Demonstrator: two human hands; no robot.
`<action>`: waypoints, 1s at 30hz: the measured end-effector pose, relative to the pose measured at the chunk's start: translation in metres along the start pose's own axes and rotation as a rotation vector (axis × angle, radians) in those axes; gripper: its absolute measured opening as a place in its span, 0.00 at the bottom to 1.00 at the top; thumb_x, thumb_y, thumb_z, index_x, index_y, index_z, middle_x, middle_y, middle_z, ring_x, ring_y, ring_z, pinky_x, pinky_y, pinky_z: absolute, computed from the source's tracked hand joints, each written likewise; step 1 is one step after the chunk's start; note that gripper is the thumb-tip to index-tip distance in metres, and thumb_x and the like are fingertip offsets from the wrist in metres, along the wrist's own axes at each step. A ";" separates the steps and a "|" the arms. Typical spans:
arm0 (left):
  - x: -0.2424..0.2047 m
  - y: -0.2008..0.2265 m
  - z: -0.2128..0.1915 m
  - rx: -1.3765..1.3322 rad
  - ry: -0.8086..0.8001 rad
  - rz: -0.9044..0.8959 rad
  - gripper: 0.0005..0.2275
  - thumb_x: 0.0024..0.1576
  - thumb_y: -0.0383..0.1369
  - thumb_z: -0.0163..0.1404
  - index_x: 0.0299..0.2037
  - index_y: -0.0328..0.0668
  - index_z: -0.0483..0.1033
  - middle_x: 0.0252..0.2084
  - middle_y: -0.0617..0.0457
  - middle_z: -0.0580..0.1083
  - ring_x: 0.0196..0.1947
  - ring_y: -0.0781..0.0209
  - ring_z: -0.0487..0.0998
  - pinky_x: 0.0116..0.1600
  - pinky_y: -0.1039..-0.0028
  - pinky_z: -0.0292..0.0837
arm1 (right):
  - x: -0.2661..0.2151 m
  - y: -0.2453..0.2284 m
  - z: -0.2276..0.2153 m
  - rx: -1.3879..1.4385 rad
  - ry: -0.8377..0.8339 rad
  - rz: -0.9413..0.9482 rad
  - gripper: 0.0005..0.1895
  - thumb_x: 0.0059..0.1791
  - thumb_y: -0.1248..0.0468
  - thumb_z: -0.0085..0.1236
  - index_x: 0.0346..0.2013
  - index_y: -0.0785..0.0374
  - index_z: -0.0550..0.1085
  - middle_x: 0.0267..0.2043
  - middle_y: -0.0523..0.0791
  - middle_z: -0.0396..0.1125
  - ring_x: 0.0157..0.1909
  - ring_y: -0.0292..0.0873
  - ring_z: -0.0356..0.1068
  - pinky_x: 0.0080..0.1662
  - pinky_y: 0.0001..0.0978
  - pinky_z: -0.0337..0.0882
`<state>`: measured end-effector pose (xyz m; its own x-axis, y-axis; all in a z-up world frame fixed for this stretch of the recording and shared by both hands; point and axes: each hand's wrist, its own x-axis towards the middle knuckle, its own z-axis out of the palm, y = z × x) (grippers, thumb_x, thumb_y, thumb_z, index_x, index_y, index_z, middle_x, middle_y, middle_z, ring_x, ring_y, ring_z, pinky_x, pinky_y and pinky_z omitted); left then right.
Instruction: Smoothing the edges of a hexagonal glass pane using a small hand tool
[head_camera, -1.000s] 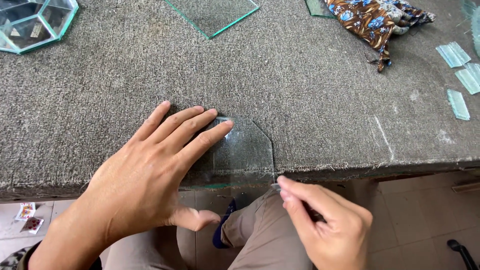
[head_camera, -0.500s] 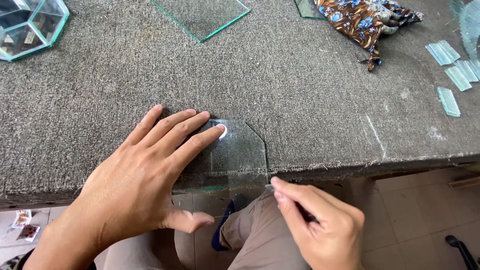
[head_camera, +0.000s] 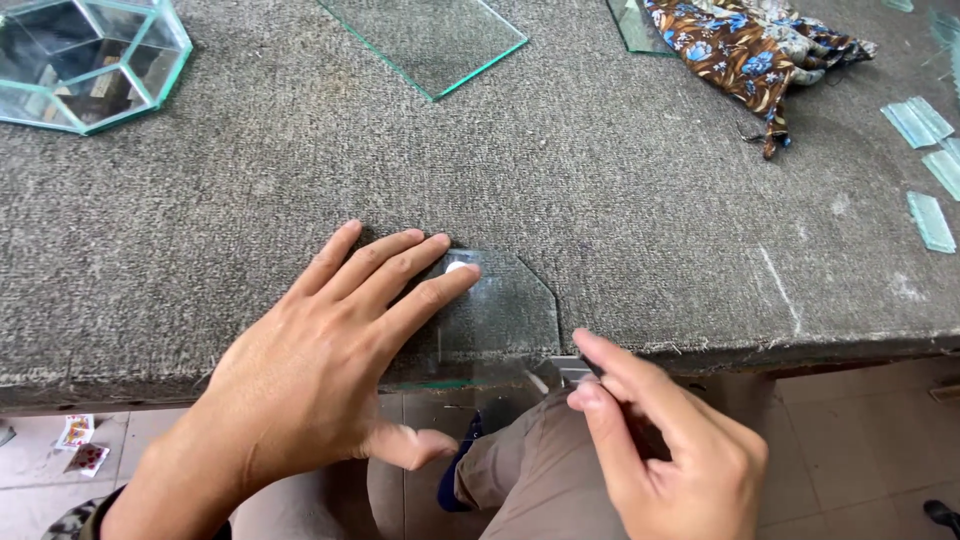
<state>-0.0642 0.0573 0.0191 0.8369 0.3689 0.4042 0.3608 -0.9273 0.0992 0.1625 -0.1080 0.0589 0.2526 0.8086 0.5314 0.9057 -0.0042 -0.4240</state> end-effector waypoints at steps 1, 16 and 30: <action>-0.001 0.000 0.000 0.002 -0.001 -0.003 0.62 0.42 0.83 0.57 0.80 0.47 0.60 0.78 0.41 0.64 0.79 0.42 0.60 0.81 0.45 0.45 | 0.002 -0.002 0.003 0.003 -0.001 -0.001 0.14 0.53 0.63 0.64 0.54 0.54 0.84 0.34 0.38 0.84 0.37 0.27 0.84 0.48 0.22 0.80; -0.002 0.000 0.004 0.027 0.020 -0.006 0.63 0.41 0.85 0.56 0.80 0.47 0.58 0.79 0.39 0.63 0.79 0.42 0.60 0.82 0.45 0.44 | 0.024 -0.014 0.018 0.031 -0.153 -0.188 0.02 0.52 0.65 0.67 0.35 0.57 0.84 0.35 0.37 0.81 0.35 0.38 0.76 0.44 0.30 0.72; -0.001 0.000 0.003 0.028 0.031 -0.011 0.61 0.43 0.83 0.56 0.79 0.47 0.60 0.79 0.40 0.64 0.78 0.42 0.61 0.81 0.45 0.46 | 0.023 -0.008 0.019 0.074 -0.197 -0.113 0.02 0.52 0.66 0.68 0.38 0.57 0.85 0.27 0.37 0.69 0.22 0.33 0.59 0.31 0.25 0.64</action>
<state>-0.0643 0.0570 0.0161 0.8199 0.3761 0.4316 0.3813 -0.9211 0.0783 0.1542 -0.0784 0.0605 0.0736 0.9008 0.4280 0.8953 0.1294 -0.4262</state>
